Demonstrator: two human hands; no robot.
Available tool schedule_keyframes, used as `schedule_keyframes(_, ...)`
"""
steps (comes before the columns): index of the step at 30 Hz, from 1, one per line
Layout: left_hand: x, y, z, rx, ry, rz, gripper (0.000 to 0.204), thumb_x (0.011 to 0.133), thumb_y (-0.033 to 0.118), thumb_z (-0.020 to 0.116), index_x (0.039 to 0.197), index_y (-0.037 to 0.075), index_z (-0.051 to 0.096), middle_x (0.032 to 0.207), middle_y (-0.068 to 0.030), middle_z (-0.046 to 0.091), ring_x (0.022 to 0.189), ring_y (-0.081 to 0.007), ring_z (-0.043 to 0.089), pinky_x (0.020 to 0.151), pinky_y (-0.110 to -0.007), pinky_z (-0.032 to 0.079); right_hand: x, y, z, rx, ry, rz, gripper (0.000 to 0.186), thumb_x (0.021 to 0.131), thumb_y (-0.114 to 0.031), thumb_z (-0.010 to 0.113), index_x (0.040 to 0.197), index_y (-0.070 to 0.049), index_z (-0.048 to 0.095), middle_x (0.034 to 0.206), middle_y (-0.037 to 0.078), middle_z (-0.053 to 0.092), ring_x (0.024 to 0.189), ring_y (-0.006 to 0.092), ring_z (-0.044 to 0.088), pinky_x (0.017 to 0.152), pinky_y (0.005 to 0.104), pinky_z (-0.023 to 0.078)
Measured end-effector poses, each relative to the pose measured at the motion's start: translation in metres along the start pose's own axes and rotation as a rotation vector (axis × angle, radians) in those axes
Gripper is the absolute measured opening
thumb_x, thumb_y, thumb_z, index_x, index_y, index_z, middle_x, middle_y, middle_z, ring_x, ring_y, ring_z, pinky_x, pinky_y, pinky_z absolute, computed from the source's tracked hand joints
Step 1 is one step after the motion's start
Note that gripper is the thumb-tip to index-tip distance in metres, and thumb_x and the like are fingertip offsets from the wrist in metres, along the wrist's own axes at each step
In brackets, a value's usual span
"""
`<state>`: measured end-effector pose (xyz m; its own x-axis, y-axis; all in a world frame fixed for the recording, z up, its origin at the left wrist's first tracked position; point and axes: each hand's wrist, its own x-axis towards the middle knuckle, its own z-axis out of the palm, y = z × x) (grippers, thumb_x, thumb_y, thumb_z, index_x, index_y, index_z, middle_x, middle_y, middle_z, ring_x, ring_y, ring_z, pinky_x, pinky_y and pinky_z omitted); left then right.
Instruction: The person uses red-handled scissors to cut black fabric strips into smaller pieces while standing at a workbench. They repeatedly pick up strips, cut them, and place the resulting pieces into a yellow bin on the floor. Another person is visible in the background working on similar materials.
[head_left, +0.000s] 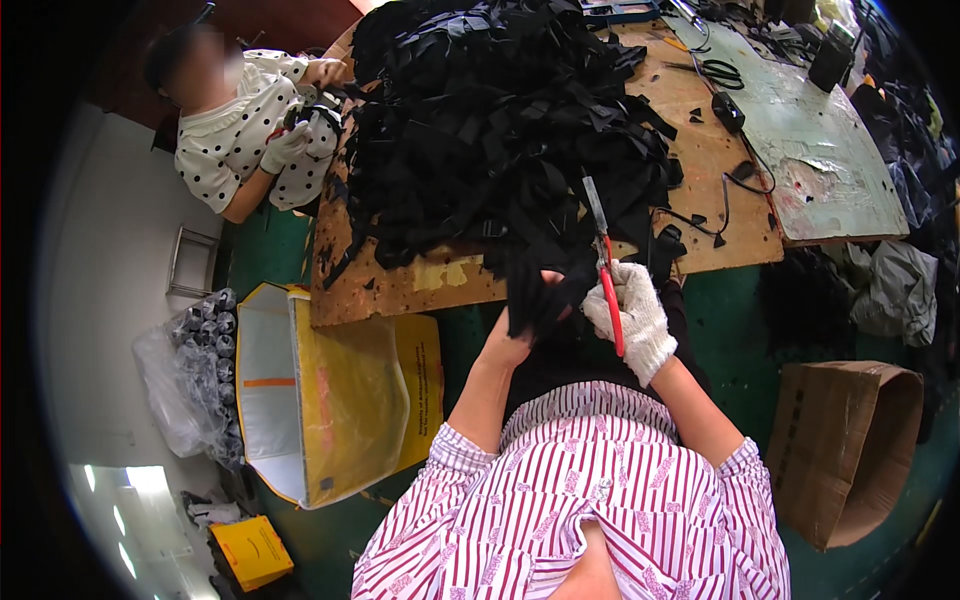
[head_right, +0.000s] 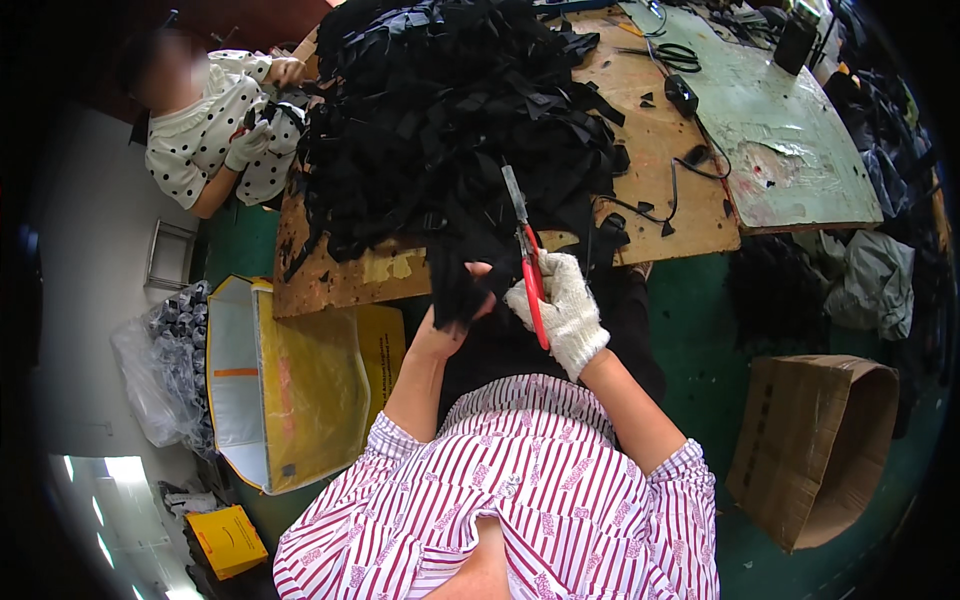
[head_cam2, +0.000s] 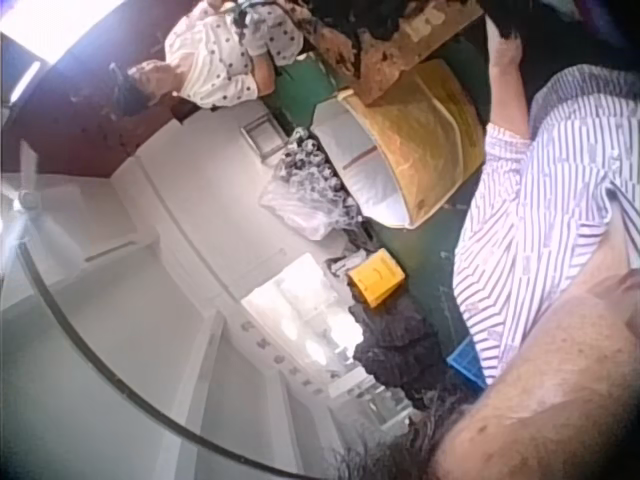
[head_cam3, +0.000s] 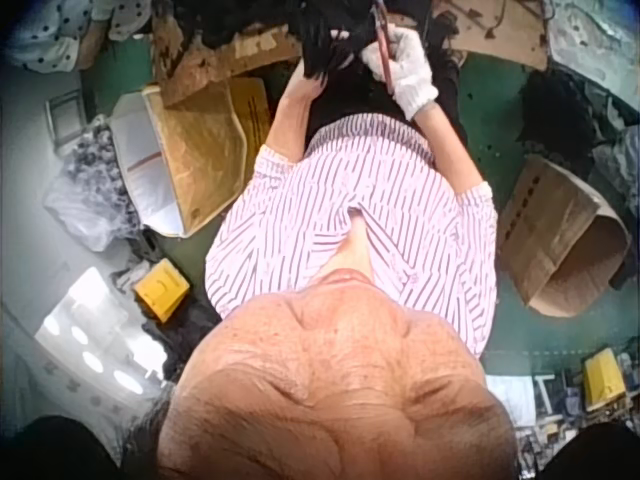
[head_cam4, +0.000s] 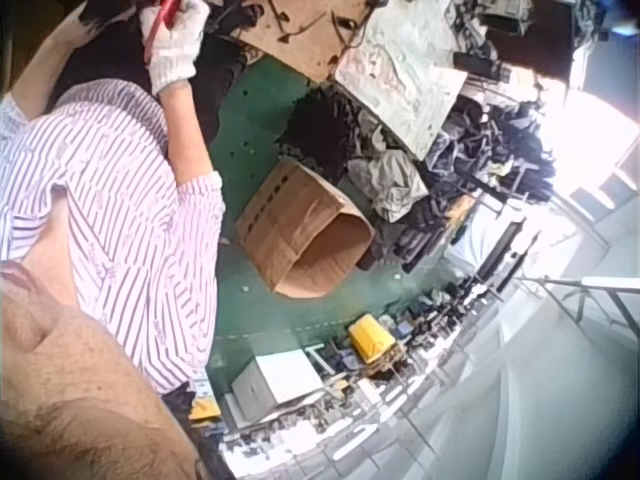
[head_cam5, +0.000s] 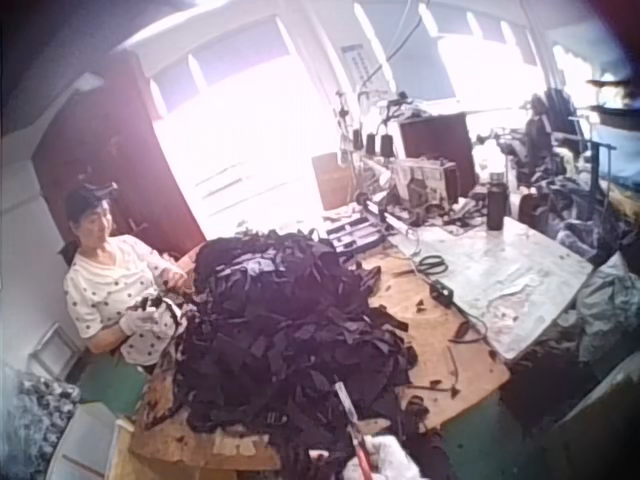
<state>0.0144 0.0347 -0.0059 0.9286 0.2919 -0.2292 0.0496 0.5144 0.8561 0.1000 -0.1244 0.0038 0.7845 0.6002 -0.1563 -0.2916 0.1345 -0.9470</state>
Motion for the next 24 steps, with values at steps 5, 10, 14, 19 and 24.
schedule_keyframes(5,0.001,-0.002,0.005,0.319,-0.216,-0.011,0.030,0.091,0.023,0.051,0.116,0.008,0.050,0.100,-0.0021,0.058,0.090,-0.0130,0.059,0.074,-0.024,0.049,0.001,-0.007,0.009,0.020,-0.001,0.003,0.044,0.078,-0.004,0.068,0.111,-0.003,0.040,0.081,0.003,0.054,0.063,0.0066,0.050,0.054,0.0213,0.044)
schedule_keyframes(10,0.004,0.012,-0.015,-0.156,0.058,0.141,0.018,0.089,0.019,0.054,0.102,0.008,0.057,0.081,-0.0059,0.060,0.079,-0.0177,0.061,0.071,-0.023,0.047,-0.004,0.001,-0.007,0.020,0.076,-0.063,0.045,0.077,-0.004,0.069,0.111,-0.004,0.040,0.078,0.003,0.055,0.059,0.0078,0.052,0.052,0.0219,0.045)
schedule_keyframes(14,0.015,0.040,-0.026,0.112,0.088,0.369,0.017,0.089,0.017,0.051,0.100,0.005,0.056,0.085,-0.0070,0.061,0.080,-0.0194,0.061,0.071,-0.031,0.049,-0.012,-0.005,-0.022,0.008,0.208,0.050,0.042,0.078,-0.005,0.068,0.109,-0.005,0.040,0.078,0.003,0.054,0.056,0.0079,0.051,0.048,0.0205,0.044)
schedule_keyframes(19,0.046,0.057,-0.007,1.366,0.042,0.686,0.041,0.070,-0.016,0.055,0.108,-0.001,0.055,0.087,-0.0155,0.057,0.080,-0.0336,0.058,0.073,-0.039,0.048,-0.021,0.000,-0.026,0.057,0.213,0.063,0.042,0.077,-0.006,0.069,0.108,-0.005,0.041,0.077,0.003,0.054,0.055,0.0075,0.050,0.047,0.0202,0.044)
schedule_keyframes(24,0.076,0.056,-0.015,1.814,-0.124,0.447,0.043,0.069,-0.012,0.053,0.110,0.000,0.056,0.098,-0.0165,0.053,0.087,-0.0371,0.056,0.074,-0.041,0.047,-0.028,0.004,-0.026,0.074,0.214,0.062,0.042,0.077,-0.007,0.069,0.108,-0.005,0.042,0.076,0.002,0.054,0.055,0.0074,0.050,0.047,0.0201,0.044)
